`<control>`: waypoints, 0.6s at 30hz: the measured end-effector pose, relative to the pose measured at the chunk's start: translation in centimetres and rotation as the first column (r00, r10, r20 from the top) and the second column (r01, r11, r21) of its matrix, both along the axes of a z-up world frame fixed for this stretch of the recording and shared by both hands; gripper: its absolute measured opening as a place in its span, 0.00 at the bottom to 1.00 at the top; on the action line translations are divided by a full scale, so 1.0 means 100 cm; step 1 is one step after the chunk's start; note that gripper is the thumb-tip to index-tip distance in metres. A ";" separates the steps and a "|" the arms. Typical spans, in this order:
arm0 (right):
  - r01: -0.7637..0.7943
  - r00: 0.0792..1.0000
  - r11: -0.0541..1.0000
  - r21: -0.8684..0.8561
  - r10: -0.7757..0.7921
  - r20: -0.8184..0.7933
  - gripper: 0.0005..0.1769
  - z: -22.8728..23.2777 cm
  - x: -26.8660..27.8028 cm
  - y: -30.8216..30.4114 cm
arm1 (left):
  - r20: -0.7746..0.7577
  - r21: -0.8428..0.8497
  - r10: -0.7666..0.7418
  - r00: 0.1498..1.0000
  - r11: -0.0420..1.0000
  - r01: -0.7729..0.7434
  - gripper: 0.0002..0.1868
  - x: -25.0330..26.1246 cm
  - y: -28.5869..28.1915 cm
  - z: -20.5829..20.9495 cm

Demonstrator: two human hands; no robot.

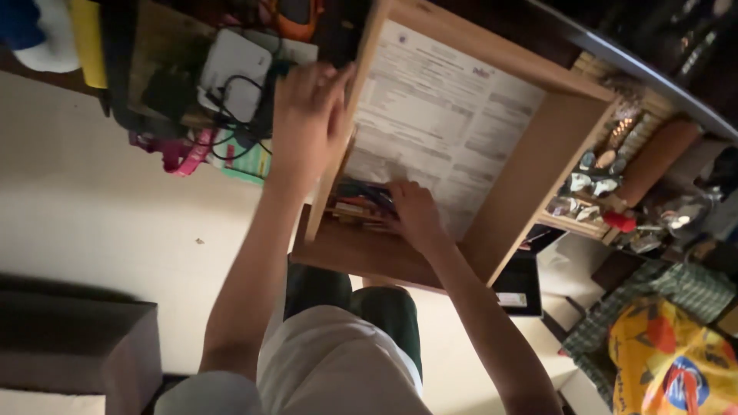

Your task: The recorder picks up and organizes various supplies, including pens, a syringe, and small tools, placing them into a briefcase and a drawer.

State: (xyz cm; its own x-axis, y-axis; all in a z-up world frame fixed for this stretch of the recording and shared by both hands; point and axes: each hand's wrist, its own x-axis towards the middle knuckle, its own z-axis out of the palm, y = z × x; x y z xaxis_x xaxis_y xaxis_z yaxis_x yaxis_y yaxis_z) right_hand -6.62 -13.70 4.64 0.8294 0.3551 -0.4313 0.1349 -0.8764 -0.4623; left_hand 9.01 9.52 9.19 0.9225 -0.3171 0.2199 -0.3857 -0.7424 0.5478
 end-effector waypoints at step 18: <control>0.276 0.949 0.958 0.084 -0.258 -0.181 0.14 -0.056 -0.031 -0.024 | -0.445 0.247 -0.452 0.773 0.768 0.591 0.20 -0.121 -0.088 -0.120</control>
State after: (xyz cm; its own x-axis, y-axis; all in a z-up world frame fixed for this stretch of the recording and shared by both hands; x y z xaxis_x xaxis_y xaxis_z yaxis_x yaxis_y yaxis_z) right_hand -9.72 -16.06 -0.92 0.8196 0.1821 -0.5433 -0.1840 -0.8142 -0.5506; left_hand -3.10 0.70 -2.84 0.5760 -0.7603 -0.3002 -0.6111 -0.6444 0.4596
